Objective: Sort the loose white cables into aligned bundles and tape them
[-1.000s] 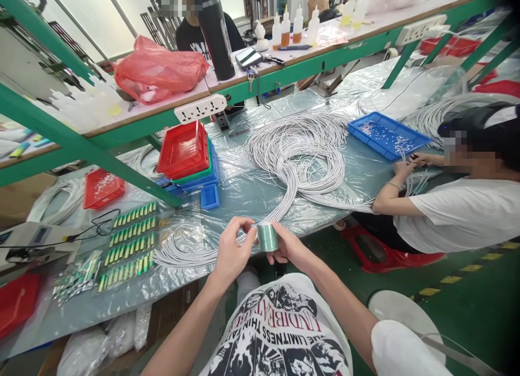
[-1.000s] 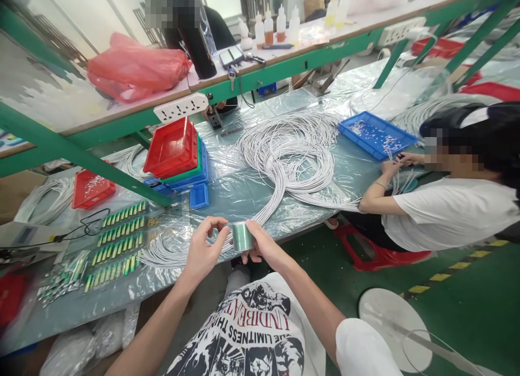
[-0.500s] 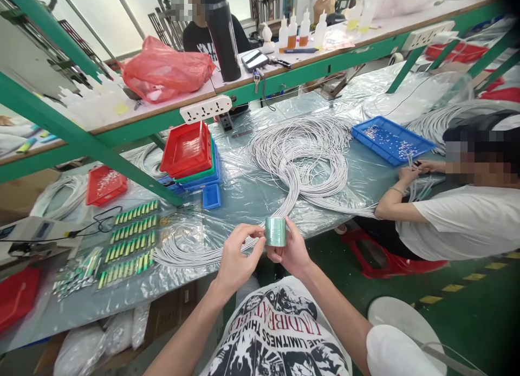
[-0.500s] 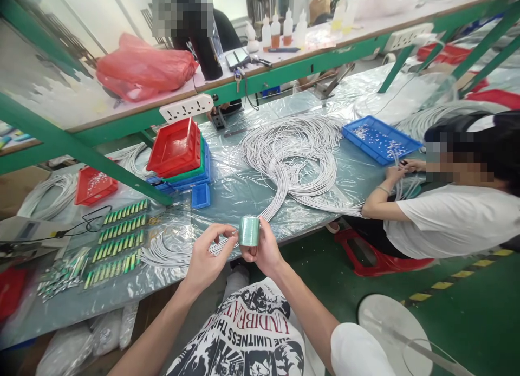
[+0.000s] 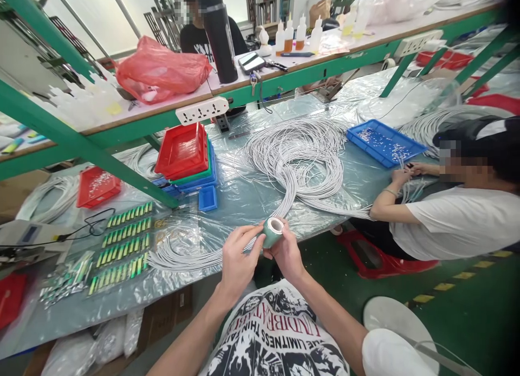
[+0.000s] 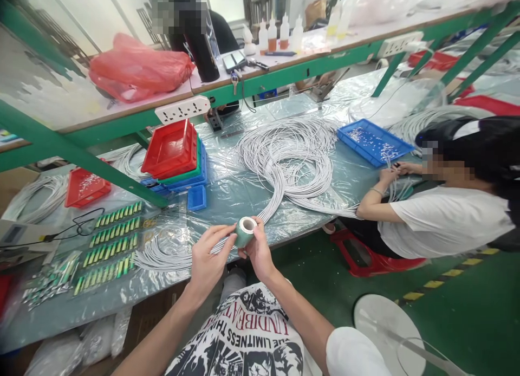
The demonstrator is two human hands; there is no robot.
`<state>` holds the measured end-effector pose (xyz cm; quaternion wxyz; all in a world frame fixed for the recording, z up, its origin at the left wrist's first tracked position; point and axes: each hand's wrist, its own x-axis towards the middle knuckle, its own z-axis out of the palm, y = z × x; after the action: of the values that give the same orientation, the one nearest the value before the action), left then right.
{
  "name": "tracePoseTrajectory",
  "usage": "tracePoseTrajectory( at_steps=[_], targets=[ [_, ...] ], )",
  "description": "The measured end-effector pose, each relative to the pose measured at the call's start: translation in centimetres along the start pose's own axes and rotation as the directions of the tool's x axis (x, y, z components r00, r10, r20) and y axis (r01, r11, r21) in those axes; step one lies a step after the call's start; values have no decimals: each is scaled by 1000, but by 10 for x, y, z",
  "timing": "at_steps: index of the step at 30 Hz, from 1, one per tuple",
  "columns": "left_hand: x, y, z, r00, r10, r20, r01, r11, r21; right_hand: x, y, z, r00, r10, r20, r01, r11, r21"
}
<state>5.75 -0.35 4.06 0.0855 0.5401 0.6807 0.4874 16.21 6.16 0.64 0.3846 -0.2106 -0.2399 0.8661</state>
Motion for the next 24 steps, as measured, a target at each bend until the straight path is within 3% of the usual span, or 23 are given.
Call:
tracePoseTrajectory(
  at_steps=[6, 12, 17, 24],
  targets=[
    [5, 1, -5, 991, -119, 61, 125, 986, -113, -1, -2, 1, 1000, 8, 20, -6, 997, -79],
    [8, 1, -13, 981, -137, 136, 156, 978, -139, 1, 0, -4, 998, 0, 58, 10, 983, -181],
    [9, 3, -16, 974, -113, 195, 132, 987, -87, 0, 1, -9, 992, -13, 122, 42, 970, -239],
    [7, 8, -16, 984, -47, 172, 58, 997, -57, -3, 1, -1, 998, 11, 67, 2, 980, -197]
  ],
)
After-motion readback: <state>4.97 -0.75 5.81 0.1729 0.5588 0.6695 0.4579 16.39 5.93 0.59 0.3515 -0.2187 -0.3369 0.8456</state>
